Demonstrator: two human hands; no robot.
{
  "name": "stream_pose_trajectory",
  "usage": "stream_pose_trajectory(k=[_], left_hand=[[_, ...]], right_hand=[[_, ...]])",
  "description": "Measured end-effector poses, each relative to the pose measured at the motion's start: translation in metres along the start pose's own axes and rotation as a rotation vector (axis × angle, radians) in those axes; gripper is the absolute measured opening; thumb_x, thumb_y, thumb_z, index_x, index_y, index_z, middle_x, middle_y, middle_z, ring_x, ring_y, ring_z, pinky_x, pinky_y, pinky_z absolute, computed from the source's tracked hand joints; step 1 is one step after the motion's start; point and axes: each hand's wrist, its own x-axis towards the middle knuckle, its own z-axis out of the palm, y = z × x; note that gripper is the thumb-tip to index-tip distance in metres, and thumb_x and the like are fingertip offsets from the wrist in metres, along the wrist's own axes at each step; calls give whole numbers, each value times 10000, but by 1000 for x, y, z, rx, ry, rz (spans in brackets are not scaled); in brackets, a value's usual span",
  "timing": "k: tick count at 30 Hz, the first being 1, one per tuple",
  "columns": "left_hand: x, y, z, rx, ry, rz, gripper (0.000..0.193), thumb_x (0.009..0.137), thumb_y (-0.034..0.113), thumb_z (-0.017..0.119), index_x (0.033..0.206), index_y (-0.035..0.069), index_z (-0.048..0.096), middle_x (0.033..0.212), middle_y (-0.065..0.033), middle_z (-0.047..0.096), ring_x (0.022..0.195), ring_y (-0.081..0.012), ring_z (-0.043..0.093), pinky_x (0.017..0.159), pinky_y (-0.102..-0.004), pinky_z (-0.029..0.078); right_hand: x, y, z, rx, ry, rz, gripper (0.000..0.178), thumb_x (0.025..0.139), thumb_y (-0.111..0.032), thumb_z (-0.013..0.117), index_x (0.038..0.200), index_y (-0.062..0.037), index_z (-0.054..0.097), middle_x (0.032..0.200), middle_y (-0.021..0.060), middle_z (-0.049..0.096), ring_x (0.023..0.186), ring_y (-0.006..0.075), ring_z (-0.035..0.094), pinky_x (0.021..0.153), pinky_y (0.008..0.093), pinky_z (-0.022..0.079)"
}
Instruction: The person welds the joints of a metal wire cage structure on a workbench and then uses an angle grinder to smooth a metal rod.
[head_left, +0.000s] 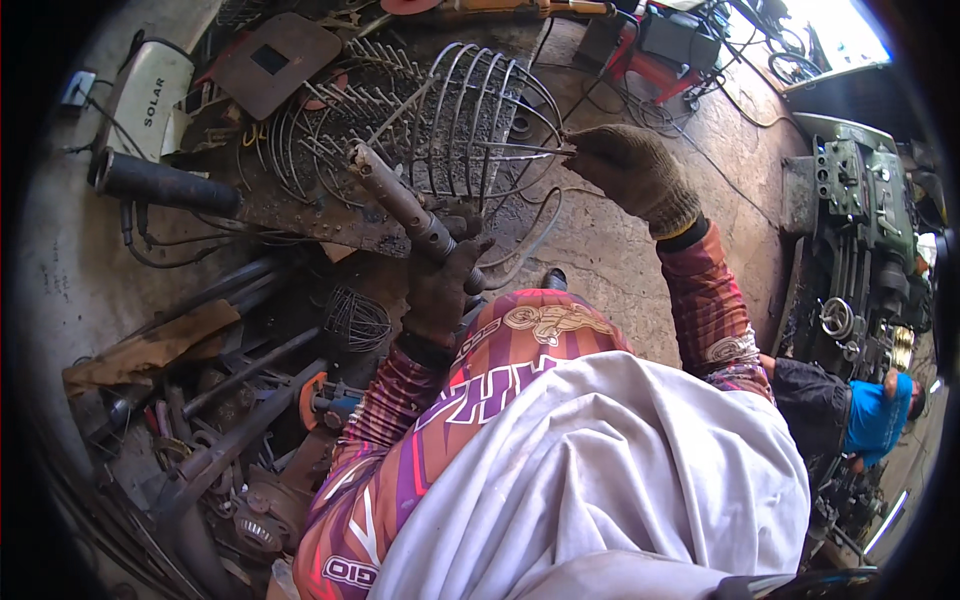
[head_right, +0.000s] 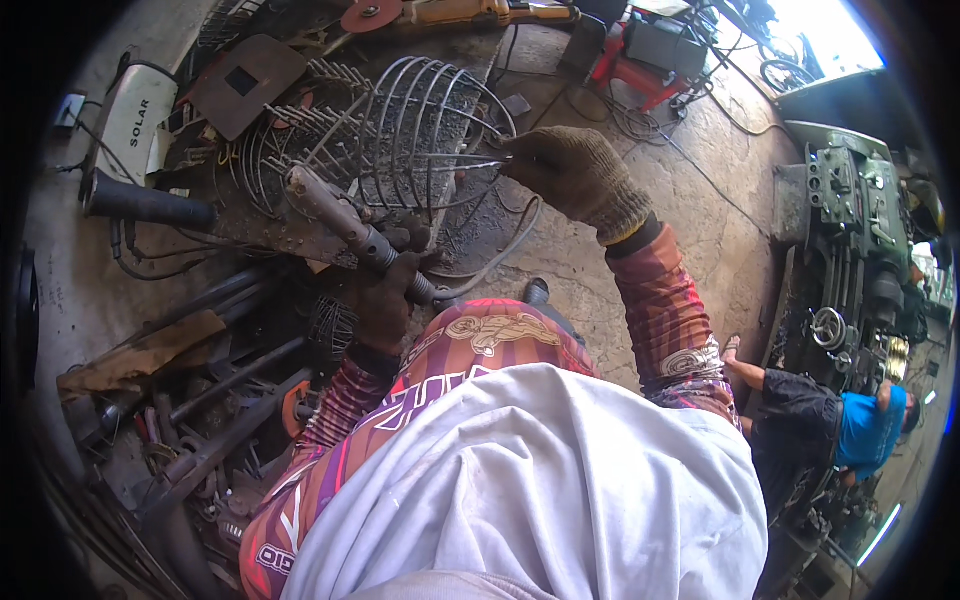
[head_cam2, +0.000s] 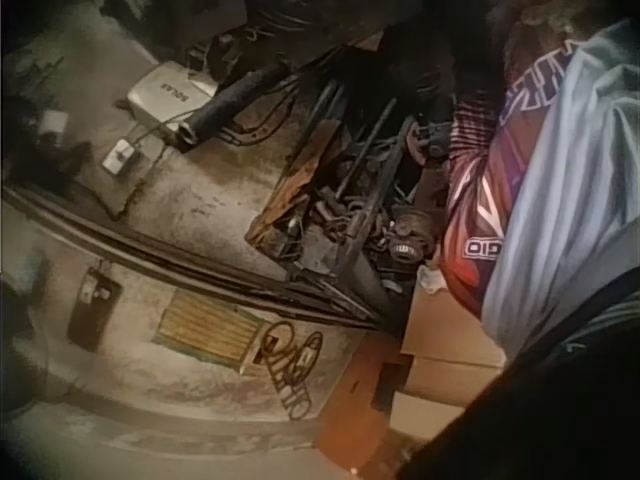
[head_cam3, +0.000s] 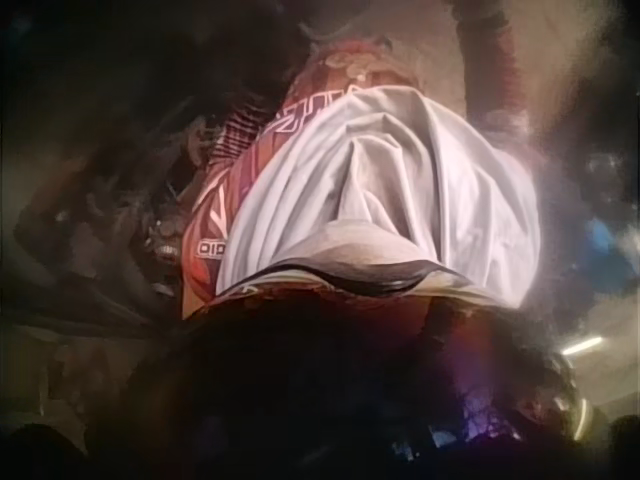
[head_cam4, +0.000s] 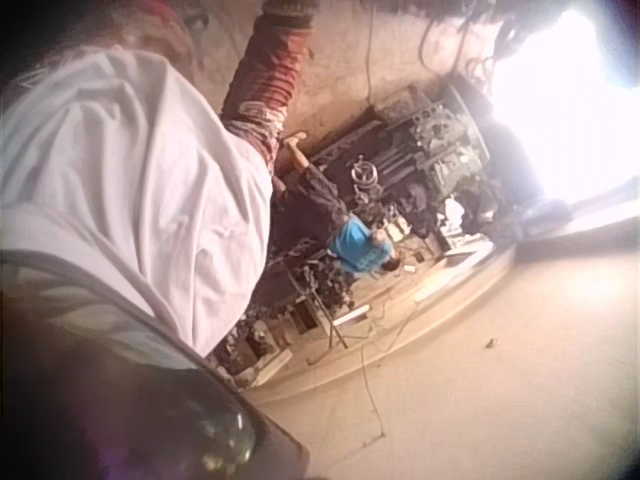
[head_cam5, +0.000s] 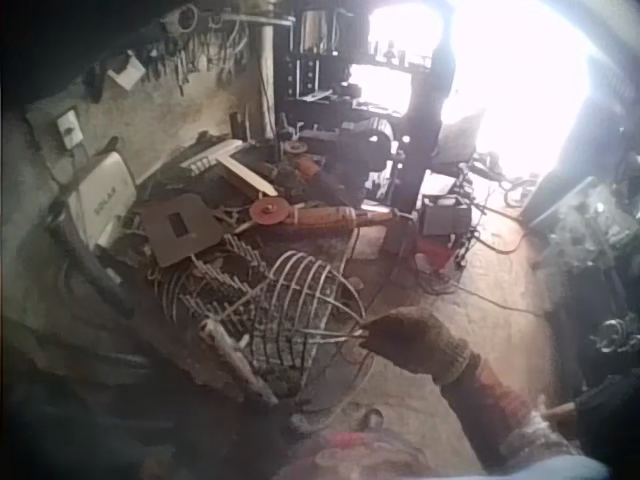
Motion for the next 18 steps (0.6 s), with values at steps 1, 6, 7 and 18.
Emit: stream_pose_trajectory(k=[1, 6, 7, 18], left_hand=[[-2, 0, 2, 5, 20, -5, 322, 915, 66, 681, 1210, 39, 557, 1002, -66, 681, 618, -75, 577, 519, -228, 471], [3, -7, 9, 93, 96, 67, 347, 899, 64, 693, 1217, 25, 559, 1143, -88, 643, 765, -116, 615, 637, -261, 515], [5, -11, 10, 111, 102, 129, 354, 896, 62, 694, 1220, 20, 558, 1167, -91, 632, 807, -127, 623, 670, -271, 524], [9, -26, 11, 226, 63, 140, 290, 965, 50, 593, 1231, -8, 495, 1138, -178, 649, 863, -292, 735, 703, -363, 603]], right_hand=[[0, -2, -1, -43, -10, -32, 258, 880, -207, 783, 1080, -54, 727, 853, 116, 727, 743, 197, 708, 682, 325, 559], [2, -10, -3, 13, -27, -2, 256, 896, -223, 764, 1086, -55, 729, 898, 132, 739, 795, 208, 729, 715, 328, 570], [3, -9, -4, 21, -22, -6, 257, 899, -227, 759, 1088, -56, 729, 904, 135, 740, 807, 212, 733, 723, 329, 572], [6, -7, -6, -36, -57, -21, 283, 891, -271, 758, 1077, -59, 728, 904, 137, 740, 830, 257, 738, 727, 349, 575]])
